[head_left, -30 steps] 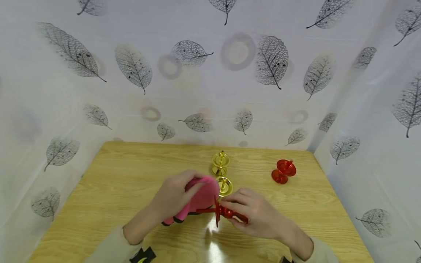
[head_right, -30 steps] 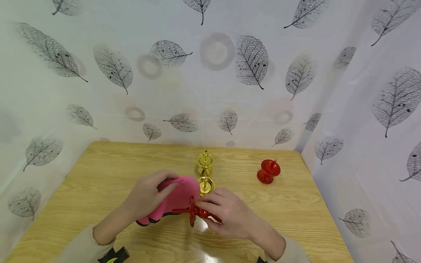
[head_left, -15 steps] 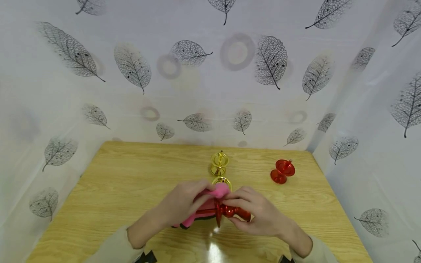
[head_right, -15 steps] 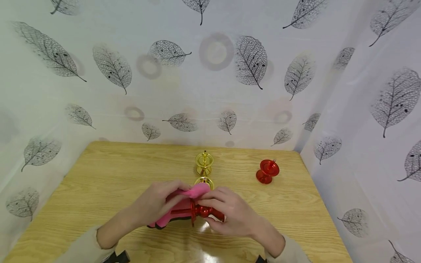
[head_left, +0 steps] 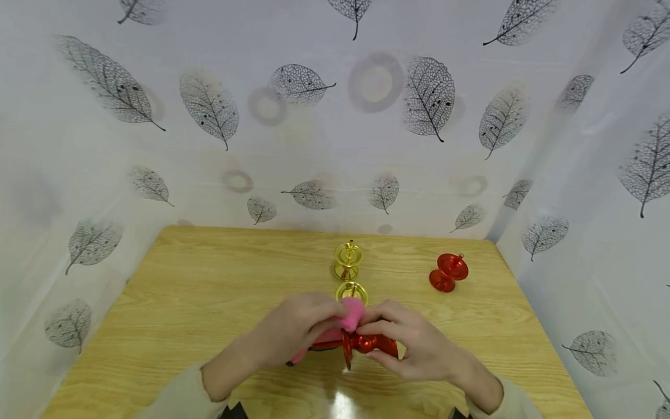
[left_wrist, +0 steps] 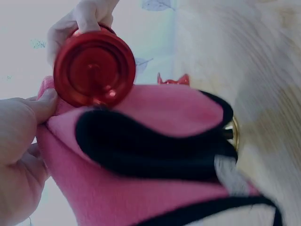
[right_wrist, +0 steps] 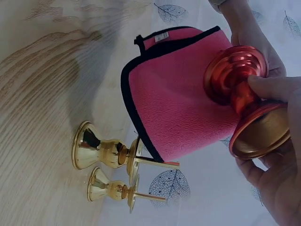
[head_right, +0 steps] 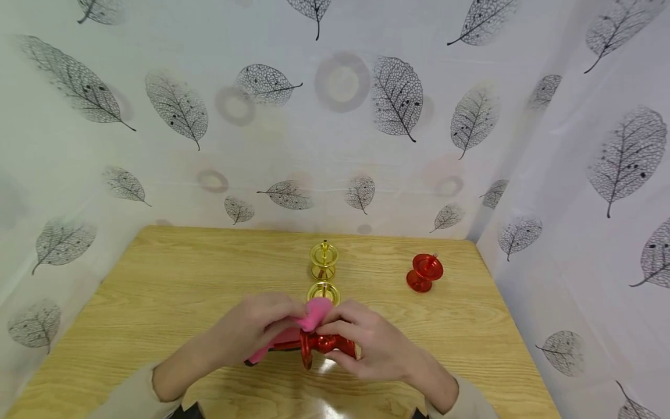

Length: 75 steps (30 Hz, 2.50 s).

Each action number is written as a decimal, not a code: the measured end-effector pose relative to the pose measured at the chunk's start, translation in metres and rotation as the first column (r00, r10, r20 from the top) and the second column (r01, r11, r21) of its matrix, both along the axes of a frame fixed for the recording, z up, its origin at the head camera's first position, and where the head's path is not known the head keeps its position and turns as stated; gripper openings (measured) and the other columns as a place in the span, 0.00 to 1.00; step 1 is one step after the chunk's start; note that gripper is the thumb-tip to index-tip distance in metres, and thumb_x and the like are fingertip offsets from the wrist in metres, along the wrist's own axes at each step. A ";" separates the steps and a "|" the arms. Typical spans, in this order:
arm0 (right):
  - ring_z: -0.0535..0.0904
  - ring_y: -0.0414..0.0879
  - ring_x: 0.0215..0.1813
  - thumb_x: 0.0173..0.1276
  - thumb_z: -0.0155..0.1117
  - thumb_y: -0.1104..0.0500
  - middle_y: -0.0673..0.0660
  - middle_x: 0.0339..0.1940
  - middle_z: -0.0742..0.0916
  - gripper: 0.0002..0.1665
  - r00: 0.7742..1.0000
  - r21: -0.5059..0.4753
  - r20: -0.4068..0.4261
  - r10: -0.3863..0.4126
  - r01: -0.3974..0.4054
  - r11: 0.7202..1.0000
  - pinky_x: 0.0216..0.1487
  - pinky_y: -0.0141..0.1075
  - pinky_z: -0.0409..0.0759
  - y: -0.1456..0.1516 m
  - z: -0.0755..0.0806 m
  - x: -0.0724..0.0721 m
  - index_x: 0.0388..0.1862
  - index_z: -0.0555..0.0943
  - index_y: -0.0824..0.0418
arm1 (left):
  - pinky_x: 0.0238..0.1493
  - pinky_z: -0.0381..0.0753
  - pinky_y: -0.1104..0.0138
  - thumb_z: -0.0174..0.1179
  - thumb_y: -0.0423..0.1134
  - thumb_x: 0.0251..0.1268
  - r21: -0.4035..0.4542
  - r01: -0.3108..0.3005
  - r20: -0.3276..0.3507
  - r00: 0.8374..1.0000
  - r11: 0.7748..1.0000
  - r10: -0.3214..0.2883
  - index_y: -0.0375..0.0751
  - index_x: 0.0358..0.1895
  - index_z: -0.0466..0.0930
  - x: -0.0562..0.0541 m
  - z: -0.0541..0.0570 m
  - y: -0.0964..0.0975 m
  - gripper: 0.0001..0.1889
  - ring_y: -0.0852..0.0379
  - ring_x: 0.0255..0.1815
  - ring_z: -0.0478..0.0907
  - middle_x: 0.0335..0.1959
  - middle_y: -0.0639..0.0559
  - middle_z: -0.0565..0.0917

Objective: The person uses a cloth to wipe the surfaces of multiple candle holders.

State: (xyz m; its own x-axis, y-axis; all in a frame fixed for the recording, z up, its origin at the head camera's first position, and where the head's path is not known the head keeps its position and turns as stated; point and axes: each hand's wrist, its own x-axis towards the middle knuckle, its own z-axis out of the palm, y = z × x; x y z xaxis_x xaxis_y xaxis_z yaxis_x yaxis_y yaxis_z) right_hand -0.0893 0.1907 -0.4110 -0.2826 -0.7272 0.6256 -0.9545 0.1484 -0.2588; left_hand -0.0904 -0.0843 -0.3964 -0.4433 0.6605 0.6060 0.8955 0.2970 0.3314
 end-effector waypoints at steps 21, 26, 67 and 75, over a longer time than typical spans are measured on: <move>0.87 0.44 0.51 0.53 0.84 0.64 0.50 0.49 0.90 0.22 0.944 0.086 0.180 -0.275 0.263 0.961 0.52 0.33 0.90 -0.009 -0.005 0.002 0.48 0.88 0.55 | 0.51 0.85 0.80 0.70 0.40 0.69 -0.056 -0.066 -0.234 0.971 0.996 0.051 0.47 0.43 0.83 0.015 -0.004 0.005 0.06 0.63 0.47 0.86 0.40 0.61 0.89; 0.84 0.42 0.50 0.54 0.84 0.63 0.50 0.48 0.89 0.21 0.984 0.058 0.013 -0.177 0.176 0.983 0.53 0.28 0.85 -0.011 -0.001 0.001 0.47 0.87 0.55 | 0.59 0.85 0.77 0.68 0.38 0.71 -0.086 -0.086 -0.157 0.985 0.993 0.071 0.45 0.47 0.84 0.020 0.001 0.000 0.06 0.61 0.51 0.86 0.44 0.58 0.90; 0.86 0.41 0.51 0.57 0.84 0.65 0.47 0.48 0.90 0.21 0.920 0.007 0.324 -0.220 0.230 0.973 0.55 0.33 0.88 -0.016 -0.004 0.007 0.47 0.88 0.49 | 0.59 0.86 0.74 0.71 0.35 0.65 -0.131 -0.157 -0.320 0.941 0.979 0.108 0.46 0.45 0.85 0.027 0.002 0.001 0.08 0.58 0.50 0.85 0.43 0.59 0.90; 0.84 0.45 0.48 0.73 0.70 0.58 0.54 0.49 0.89 0.05 0.974 -0.052 -0.212 -0.075 0.066 0.996 0.51 0.30 0.86 -0.020 -0.010 0.001 0.45 0.87 0.56 | 0.58 0.87 0.72 0.72 0.32 0.65 -0.154 -0.155 -0.179 0.976 0.976 0.127 0.46 0.48 0.84 0.028 0.005 -0.007 0.12 0.58 0.50 0.84 0.45 0.58 0.90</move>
